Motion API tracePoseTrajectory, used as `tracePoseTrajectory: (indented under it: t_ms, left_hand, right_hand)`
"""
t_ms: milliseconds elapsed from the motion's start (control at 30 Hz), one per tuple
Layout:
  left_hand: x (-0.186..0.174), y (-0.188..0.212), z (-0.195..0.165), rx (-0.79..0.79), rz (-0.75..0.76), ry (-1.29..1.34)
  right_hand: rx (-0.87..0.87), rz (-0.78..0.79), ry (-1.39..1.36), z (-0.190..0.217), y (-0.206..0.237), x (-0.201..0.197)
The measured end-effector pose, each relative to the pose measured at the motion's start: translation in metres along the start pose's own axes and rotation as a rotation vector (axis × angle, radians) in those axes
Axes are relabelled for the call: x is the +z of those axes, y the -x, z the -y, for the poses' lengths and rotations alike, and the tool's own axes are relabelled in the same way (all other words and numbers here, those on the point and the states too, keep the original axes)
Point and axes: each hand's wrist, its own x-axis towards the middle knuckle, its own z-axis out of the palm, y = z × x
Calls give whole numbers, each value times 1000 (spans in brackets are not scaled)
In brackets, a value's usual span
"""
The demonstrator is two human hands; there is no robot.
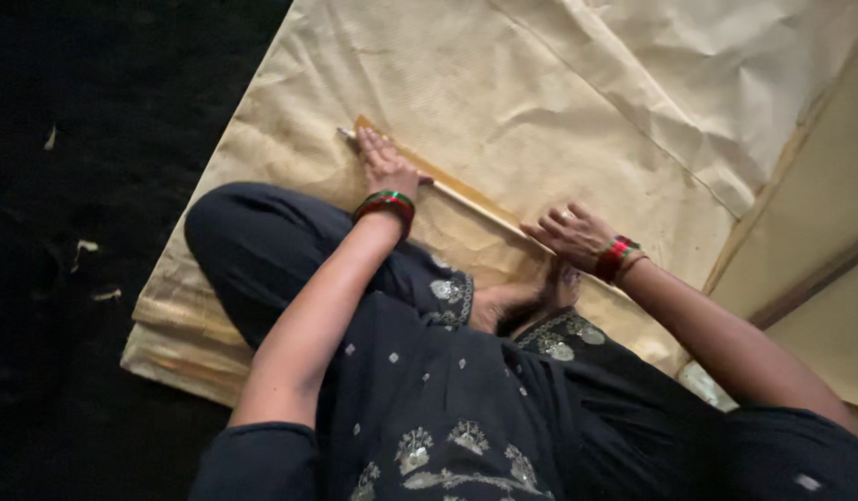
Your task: The person sits on the floor and rolls a sheet of paper around a thin wooden stick, sliding the wrapped paper off to form a paper tube. They repeat the rolling cycle with additional sticks, placing finished tubes aside and reaching for more paper.
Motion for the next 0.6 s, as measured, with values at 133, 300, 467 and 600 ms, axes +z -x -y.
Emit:
tracePoseTrajectory:
  t_ms: [133,300,467,600]
  left_hand:
    - [3,1,9,162,49,-96]
    - [8,5,35,299,-29,96]
    - [5,3,46,272,-150,-238]
    - [-5,14,56,303,-277,-118]
  right_hand:
    - [46,-117,-130,-15,79,20]
    - [1009,205,-608,24,260,57]
    - [1620,211,-640,124,415,128]
    - [1854,85,-968,198,437,177]
